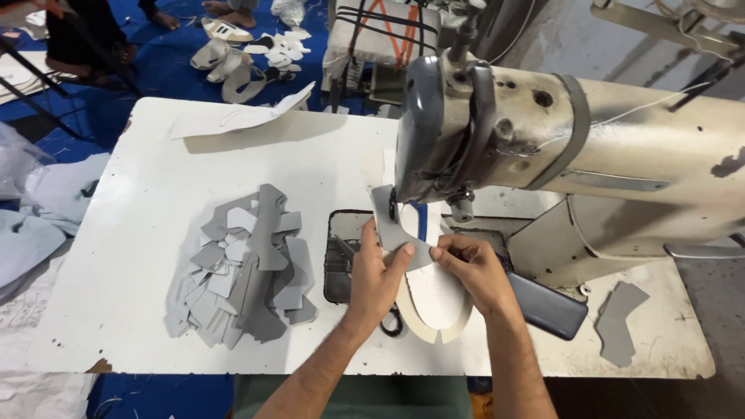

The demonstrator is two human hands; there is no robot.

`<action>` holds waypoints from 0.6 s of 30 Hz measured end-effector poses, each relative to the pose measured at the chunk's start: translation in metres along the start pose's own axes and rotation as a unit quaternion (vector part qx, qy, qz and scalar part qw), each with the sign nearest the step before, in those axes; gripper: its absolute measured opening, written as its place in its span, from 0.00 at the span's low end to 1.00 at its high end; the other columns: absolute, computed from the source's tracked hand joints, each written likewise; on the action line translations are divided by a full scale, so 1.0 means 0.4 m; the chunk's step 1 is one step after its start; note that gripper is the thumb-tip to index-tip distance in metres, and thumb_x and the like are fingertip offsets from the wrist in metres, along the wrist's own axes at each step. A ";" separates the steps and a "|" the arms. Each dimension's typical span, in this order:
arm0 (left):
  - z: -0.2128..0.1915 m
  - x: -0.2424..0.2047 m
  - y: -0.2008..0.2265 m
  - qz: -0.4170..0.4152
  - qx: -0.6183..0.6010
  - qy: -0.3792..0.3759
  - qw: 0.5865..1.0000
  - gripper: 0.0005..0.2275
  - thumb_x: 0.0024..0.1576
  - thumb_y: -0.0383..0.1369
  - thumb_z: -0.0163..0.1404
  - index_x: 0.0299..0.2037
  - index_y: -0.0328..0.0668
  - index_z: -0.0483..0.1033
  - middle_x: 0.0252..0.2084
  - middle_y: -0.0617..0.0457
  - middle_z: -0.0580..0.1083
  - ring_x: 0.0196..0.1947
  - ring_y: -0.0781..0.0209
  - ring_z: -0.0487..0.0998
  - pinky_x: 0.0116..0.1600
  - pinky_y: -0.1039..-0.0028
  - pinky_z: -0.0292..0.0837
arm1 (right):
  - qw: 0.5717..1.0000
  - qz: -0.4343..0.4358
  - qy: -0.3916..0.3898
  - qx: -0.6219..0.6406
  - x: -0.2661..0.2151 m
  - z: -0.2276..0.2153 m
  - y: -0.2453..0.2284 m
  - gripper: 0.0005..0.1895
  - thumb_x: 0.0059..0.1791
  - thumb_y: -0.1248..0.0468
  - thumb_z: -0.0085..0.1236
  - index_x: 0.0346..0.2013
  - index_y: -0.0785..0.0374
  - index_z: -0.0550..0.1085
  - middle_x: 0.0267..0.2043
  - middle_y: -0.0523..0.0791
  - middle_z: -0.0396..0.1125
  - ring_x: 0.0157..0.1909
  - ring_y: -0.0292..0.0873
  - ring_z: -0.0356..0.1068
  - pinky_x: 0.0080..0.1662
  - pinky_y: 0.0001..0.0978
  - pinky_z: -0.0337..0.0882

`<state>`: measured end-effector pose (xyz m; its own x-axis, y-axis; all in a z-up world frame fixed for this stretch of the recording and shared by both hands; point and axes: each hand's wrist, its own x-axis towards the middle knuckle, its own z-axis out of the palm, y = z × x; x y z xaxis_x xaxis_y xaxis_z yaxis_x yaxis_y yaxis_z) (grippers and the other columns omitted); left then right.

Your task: The person sews white and blue shoe parts together using a sewing machine, then uses scissors to cut the thread. They repeat this process with multiple shoe parts, stacking the finished pieces on the table.

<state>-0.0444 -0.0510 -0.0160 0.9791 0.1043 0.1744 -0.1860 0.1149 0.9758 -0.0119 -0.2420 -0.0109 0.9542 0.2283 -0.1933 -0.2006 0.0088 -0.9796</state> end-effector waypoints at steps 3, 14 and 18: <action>-0.007 0.009 0.025 -0.009 0.015 0.008 1.000 0.24 0.62 0.32 0.51 0.65 0.29 0.59 0.44 0.44 0.80 0.41 0.62 0.83 0.43 0.74 0.78 | 0.999 -0.003 0.025 -0.019 0.004 0.000 0.013 0.08 0.48 0.64 0.65 0.35 0.68 0.79 0.29 0.39 0.72 0.29 0.30 0.66 0.32 0.23 0.66; 0.000 0.016 0.009 -0.025 0.188 0.046 0.981 0.23 0.65 0.39 0.46 0.64 0.28 0.64 0.18 0.47 0.73 0.17 0.65 0.73 0.22 0.72 0.64 | 0.994 -0.039 0.051 -0.091 0.004 0.000 0.013 0.09 0.46 0.63 0.68 0.31 0.67 0.78 0.26 0.38 0.70 0.28 0.30 0.64 0.30 0.24 0.65; 0.019 0.003 0.006 -0.001 0.153 0.055 0.987 0.22 0.67 0.39 0.43 0.64 0.29 0.65 0.21 0.50 0.74 0.19 0.66 0.75 0.23 0.72 0.66 | 0.994 -0.040 0.042 -0.098 0.011 -0.009 0.008 0.08 0.46 0.63 0.68 0.31 0.66 0.78 0.25 0.38 0.70 0.28 0.30 0.63 0.30 0.24 0.64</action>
<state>-0.0431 -0.0581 -0.0123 0.9617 0.2124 0.1731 -0.1341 -0.1861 0.9733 -0.0077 -0.2443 -0.0152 0.9822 0.1519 -0.1101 -0.0842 -0.1675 -0.9823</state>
